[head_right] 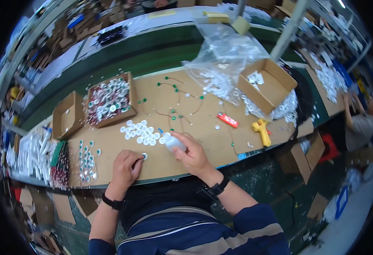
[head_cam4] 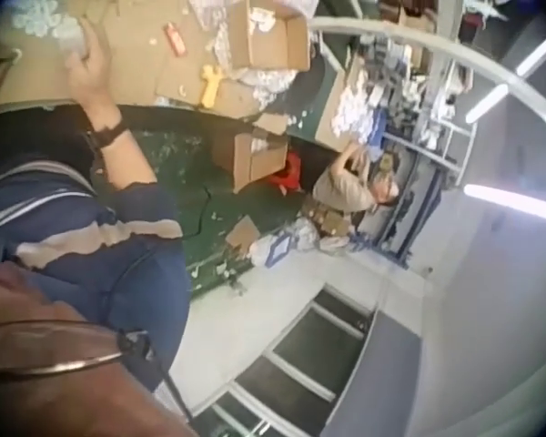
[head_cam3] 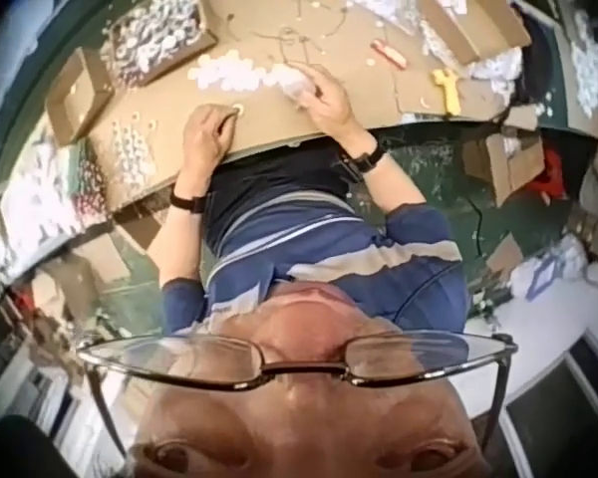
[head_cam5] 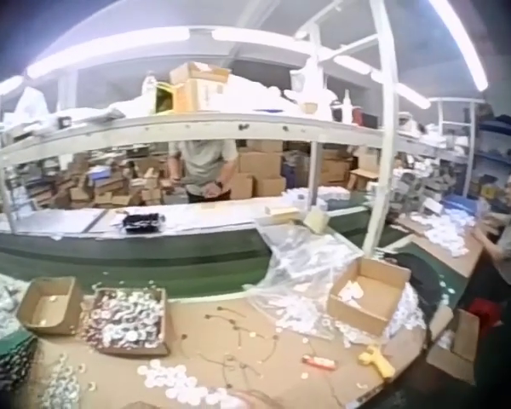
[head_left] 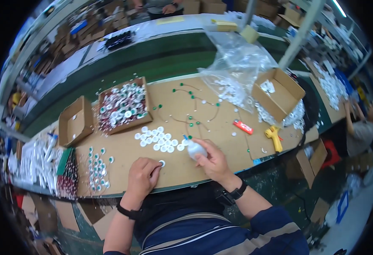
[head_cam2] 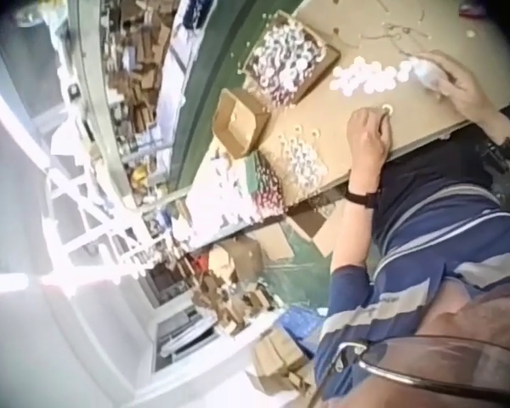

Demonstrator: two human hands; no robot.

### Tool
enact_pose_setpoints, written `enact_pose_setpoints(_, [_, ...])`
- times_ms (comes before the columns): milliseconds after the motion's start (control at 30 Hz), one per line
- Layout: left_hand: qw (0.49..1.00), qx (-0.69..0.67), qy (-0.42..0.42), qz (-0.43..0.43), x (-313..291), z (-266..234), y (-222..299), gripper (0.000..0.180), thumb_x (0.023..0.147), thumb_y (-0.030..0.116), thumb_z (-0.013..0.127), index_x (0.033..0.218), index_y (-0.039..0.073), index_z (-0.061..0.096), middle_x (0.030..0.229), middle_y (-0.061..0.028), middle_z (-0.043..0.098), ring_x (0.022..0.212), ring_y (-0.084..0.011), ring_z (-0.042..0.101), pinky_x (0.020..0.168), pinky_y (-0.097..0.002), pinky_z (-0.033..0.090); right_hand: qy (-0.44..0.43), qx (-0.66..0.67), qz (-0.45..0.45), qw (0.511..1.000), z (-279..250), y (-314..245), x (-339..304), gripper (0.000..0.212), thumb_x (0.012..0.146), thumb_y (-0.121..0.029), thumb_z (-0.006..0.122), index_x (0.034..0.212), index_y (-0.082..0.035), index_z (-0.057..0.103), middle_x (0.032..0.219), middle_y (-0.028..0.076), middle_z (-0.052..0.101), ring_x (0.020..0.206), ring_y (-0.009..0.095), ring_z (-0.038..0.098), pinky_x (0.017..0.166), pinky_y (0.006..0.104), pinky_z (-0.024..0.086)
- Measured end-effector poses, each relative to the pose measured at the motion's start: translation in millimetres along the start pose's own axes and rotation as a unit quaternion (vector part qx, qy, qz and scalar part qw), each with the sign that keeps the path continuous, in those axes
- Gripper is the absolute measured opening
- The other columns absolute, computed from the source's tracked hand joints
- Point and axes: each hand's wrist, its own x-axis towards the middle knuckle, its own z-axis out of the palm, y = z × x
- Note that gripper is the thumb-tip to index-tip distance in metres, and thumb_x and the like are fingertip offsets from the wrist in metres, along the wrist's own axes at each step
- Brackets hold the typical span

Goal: The person applies glue to a white plastic cap, presses a small green circuit board onto it, and then repeats this process for several more units. After assembling the components, they set the glue bottle aside and reach for a lighter.

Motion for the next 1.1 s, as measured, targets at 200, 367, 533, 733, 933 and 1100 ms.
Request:
enact_pose_setpoints(200, [1.000, -0.010, 0.002, 0.021, -4, -3, -4, 0.011, 0.086, 0.003, 0.083, 0.095, 0.006, 0.078, 0.089, -0.0100, 0.072, 0.085, -0.0323, 0.069, 0.078, -0.0437, 0.057, 0.035, 0.095, 0.029, 0.994, 12, 5, 5, 0.046, 0.105, -0.003, 0.070, 0.150, 0.001, 0.059, 0.127, 0.010, 0.069, 0.102, 0.016, 0.072, 0.079, 0.0265, 0.060])
enact_pose_setpoints(367, [0.999, -0.017, 0.004, 0.047, -11, -7, -8, 0.011, 0.086, 0.004, 0.084, 0.095, 0.006, 0.078, 0.089, -0.0106, 0.072, 0.086, -0.0326, 0.069, 0.077, -0.0442, 0.056, 0.063, 0.091, 0.021, 0.994, 12, 6, -1, 0.040, 0.103, -0.002, 0.073, 0.141, 0.001, 0.062, 0.121, 0.009, 0.071, 0.096, 0.015, 0.072, 0.079, 0.0271, 0.060])
enact_pose_setpoints(533, [0.998, -0.025, 0.011, 0.053, -18, -6, -15, 0.011, 0.086, 0.004, 0.084, 0.095, 0.006, 0.078, 0.088, -0.0107, 0.071, 0.087, -0.0333, 0.068, 0.078, -0.0449, 0.056, 0.112, 0.072, 0.090, 0.987, 7, 7, -2, 0.038, 0.099, 0.000, 0.075, 0.135, -0.001, 0.064, 0.116, 0.009, 0.073, 0.092, 0.014, 0.070, 0.079, 0.0281, 0.059])
enact_pose_setpoints(733, [0.997, -0.049, 0.012, 0.055, -32, -10, -23, 0.011, 0.087, 0.007, 0.084, 0.095, 0.007, 0.076, 0.090, -0.0088, 0.071, 0.090, -0.0331, 0.067, 0.079, -0.0450, 0.054, 0.093, 0.282, 0.101, 0.949, 21, -16, 9, 0.034, 0.103, -0.014, 0.074, 0.132, -0.001, 0.065, 0.108, 0.007, 0.072, 0.082, 0.012, 0.063, 0.070, 0.0281, 0.052])
enact_pose_setpoints(933, [0.998, -0.037, 0.030, 0.043, -36, -8, -22, 0.011, 0.086, 0.006, 0.085, 0.094, 0.007, 0.077, 0.088, -0.0083, 0.071, 0.085, -0.0315, 0.067, 0.076, -0.0442, 0.054, 0.059, 0.227, 0.147, 0.961, 36, -8, 8, 0.034, 0.103, -0.018, 0.075, 0.130, 0.000, 0.065, 0.104, 0.008, 0.072, 0.075, 0.010, 0.059, 0.062, 0.0256, 0.047])
enact_pose_setpoints(1100, [0.998, -0.017, 0.019, 0.056, -41, -8, -22, 0.012, 0.087, 0.006, 0.085, 0.096, 0.008, 0.077, 0.089, -0.0072, 0.070, 0.085, -0.0302, 0.066, 0.077, -0.0438, 0.054, 0.055, 0.114, 0.157, 0.979, 38, -7, 2, 0.032, 0.102, -0.015, 0.076, 0.128, 0.003, 0.068, 0.095, 0.005, 0.071, 0.070, 0.007, 0.059, 0.057, 0.0230, 0.045])
